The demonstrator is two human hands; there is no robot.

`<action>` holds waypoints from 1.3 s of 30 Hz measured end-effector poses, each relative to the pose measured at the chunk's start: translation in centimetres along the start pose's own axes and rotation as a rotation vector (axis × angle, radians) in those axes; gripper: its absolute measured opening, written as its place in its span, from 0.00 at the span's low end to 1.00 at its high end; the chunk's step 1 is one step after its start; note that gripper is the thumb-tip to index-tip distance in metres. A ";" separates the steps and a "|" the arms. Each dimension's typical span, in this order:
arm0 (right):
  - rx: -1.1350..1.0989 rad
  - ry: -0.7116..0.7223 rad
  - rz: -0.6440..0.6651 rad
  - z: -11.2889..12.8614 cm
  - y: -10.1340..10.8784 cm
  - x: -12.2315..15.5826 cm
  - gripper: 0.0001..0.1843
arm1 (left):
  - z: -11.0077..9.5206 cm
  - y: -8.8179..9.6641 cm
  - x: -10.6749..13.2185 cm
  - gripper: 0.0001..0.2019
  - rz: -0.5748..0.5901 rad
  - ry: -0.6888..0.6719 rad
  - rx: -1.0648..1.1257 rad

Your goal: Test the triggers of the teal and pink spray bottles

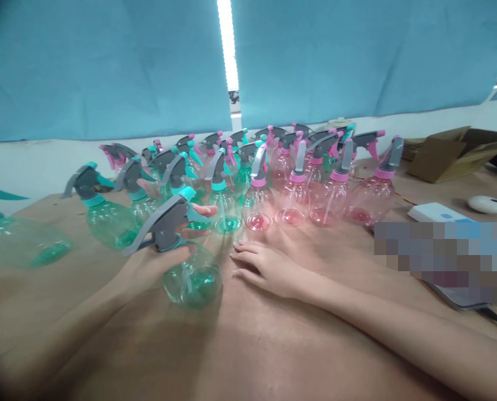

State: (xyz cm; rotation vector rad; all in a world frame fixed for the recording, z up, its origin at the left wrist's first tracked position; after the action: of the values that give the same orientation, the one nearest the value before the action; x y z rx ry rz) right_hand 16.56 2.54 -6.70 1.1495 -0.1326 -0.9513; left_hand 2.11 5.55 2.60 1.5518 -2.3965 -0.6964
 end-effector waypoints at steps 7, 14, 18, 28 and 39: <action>0.018 0.007 -0.002 -0.2 -0.2 0.1 0.21 | -1.0 -0.7 0.0 0.26 0.061 -0.056 0.088; 0.052 0.029 -0.001 -0.1 -0.1 -0.1 0.20 | -1.7 -0.8 0.2 0.26 0.085 -0.072 0.054; 0.056 0.033 0.007 0.0 -0.1 0.0 0.20 | -1.8 -0.7 0.2 0.25 0.075 -0.092 0.027; 0.054 0.018 0.010 -0.3 -0.3 0.2 0.21 | -1.2 -0.7 -0.3 0.18 0.119 -0.138 0.019; 0.032 0.025 -0.010 -0.2 -0.3 0.3 0.20 | -1.0 -0.3 -0.2 0.05 0.019 -0.117 0.062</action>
State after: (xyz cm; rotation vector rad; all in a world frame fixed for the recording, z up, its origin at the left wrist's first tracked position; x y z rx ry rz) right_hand 16.70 2.47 -7.16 1.1924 -0.1228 -0.9459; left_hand 2.83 5.38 3.36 1.5495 -2.5366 -0.7356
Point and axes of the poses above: each hand's wrist, its own x-axis away from the middle knuckle, its own y-axis out of the back of the hand, z = x × y, the point moved 7 cm from there along -x, towards the middle knuckle, and after that the axes turned 7 degrees about y, right-handed, at the moved point
